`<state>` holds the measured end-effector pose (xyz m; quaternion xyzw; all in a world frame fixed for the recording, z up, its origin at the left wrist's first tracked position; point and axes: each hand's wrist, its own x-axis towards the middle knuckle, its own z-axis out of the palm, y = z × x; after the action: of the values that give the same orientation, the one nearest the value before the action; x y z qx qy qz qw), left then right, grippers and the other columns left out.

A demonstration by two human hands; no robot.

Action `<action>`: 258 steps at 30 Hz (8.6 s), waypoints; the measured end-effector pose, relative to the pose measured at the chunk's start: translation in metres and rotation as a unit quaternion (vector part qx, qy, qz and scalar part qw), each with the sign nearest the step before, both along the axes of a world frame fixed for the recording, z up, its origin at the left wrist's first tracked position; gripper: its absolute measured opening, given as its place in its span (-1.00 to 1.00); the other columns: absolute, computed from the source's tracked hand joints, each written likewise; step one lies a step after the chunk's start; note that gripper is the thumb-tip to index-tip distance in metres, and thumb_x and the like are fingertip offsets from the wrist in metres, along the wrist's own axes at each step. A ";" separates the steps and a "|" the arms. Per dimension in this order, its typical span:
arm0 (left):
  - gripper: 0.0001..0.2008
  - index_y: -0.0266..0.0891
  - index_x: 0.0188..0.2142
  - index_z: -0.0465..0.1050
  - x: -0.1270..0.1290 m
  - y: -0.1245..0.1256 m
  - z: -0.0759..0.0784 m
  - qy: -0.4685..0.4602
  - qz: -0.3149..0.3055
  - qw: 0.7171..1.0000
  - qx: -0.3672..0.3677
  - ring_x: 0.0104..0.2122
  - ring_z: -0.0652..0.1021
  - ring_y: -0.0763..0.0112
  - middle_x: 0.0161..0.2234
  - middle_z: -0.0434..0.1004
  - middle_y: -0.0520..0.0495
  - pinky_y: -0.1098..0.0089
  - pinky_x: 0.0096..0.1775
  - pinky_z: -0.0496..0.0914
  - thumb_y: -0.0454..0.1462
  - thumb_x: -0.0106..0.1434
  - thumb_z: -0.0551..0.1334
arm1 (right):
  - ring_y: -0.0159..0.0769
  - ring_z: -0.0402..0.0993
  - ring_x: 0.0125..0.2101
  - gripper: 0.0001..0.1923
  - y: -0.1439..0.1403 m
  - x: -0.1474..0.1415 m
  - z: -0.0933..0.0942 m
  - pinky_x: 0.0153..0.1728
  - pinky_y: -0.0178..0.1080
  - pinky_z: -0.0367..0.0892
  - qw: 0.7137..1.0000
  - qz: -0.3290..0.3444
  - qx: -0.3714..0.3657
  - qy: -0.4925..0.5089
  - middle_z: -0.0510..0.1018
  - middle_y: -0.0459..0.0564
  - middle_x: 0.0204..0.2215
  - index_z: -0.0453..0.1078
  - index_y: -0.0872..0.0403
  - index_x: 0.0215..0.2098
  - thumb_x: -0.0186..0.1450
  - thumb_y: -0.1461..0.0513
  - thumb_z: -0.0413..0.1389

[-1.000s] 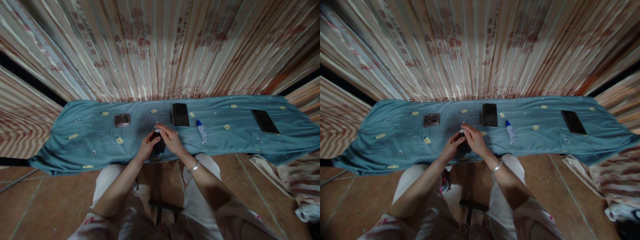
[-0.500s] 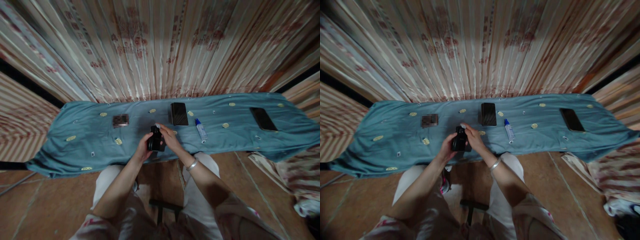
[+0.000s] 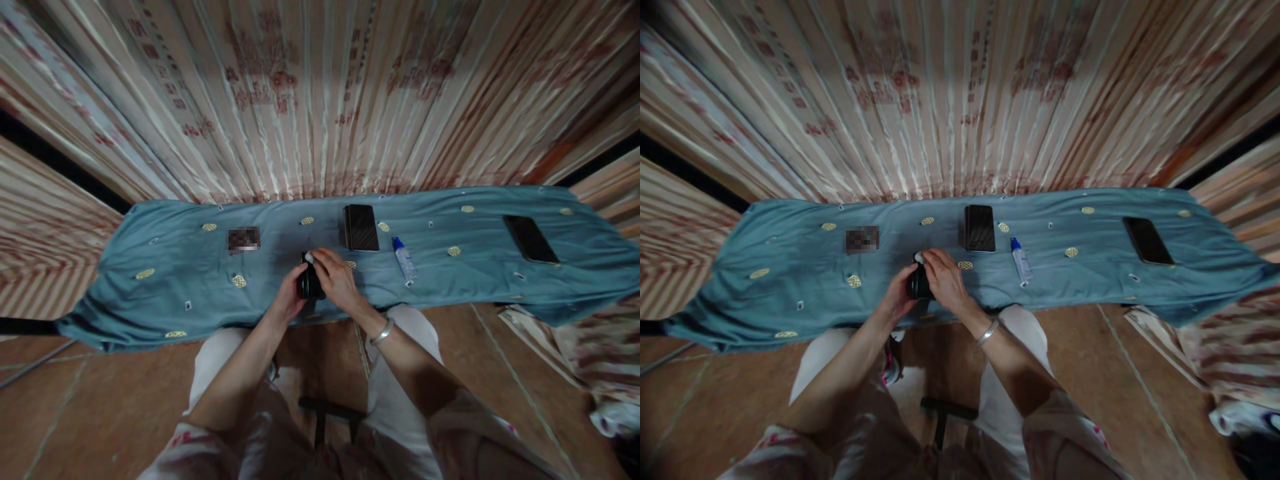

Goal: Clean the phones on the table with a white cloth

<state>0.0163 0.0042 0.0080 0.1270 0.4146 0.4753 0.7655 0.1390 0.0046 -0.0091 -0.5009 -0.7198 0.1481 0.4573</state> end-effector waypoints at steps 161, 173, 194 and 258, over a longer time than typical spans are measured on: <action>-0.42 -0.13 -0.10 0.52 -0.013 0.012 -0.009 0.283 0.029 0.921 0.265 -0.14 0.47 0.33 -0.03 0.34 -0.09 0.29 -0.01 0.34 -0.25 -0.20 0.50 | -0.18 0.49 -0.13 -0.58 0.023 -0.011 -0.022 0.07 -0.10 0.25 0.889 0.065 -0.269 0.366 0.62 -0.04 -0.22 0.52 0.01 -0.20 0.19 -0.08 0.06; -0.54 -0.23 -0.18 0.53 -0.018 0.013 -0.002 0.153 -0.017 0.973 0.173 -0.25 0.52 0.35 -0.23 0.54 -0.08 0.39 -0.22 0.40 -0.20 -0.12 0.48 | -0.21 0.49 -0.21 -0.59 0.022 -0.007 -0.023 -0.07 -0.16 0.31 0.893 0.073 -0.294 0.332 0.62 -0.08 -0.31 0.54 0.01 -0.22 0.18 -0.08 0.10; -0.60 -0.30 -0.26 0.58 -0.034 0.018 0.003 0.133 -0.062 0.974 0.175 -0.27 0.58 0.29 -0.33 0.62 -0.12 0.40 -0.21 0.38 -0.14 -0.08 0.46 | -0.35 0.44 -0.52 -0.67 0.012 -0.013 -0.009 -0.53 -0.34 0.30 0.746 0.137 -0.416 0.501 0.58 -0.13 -0.49 0.52 0.06 -0.35 0.00 0.04 0.33; -0.47 -0.19 0.01 0.49 -0.040 0.024 -0.021 0.262 0.059 0.929 0.256 0.01 0.50 0.15 -0.08 0.58 -0.14 0.21 0.06 0.32 -0.05 0.06 0.34 | -0.42 0.30 -0.52 -0.53 -0.005 -0.022 -0.014 -0.49 -0.35 0.14 0.856 0.121 -0.389 0.319 0.41 -0.14 -0.54 0.44 0.10 -0.41 0.10 -0.15 0.18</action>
<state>-0.0238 0.0284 -0.0135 0.4140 0.4716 0.5592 0.5418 0.1167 0.0000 -0.0233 -0.4722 -0.4731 0.6218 0.4081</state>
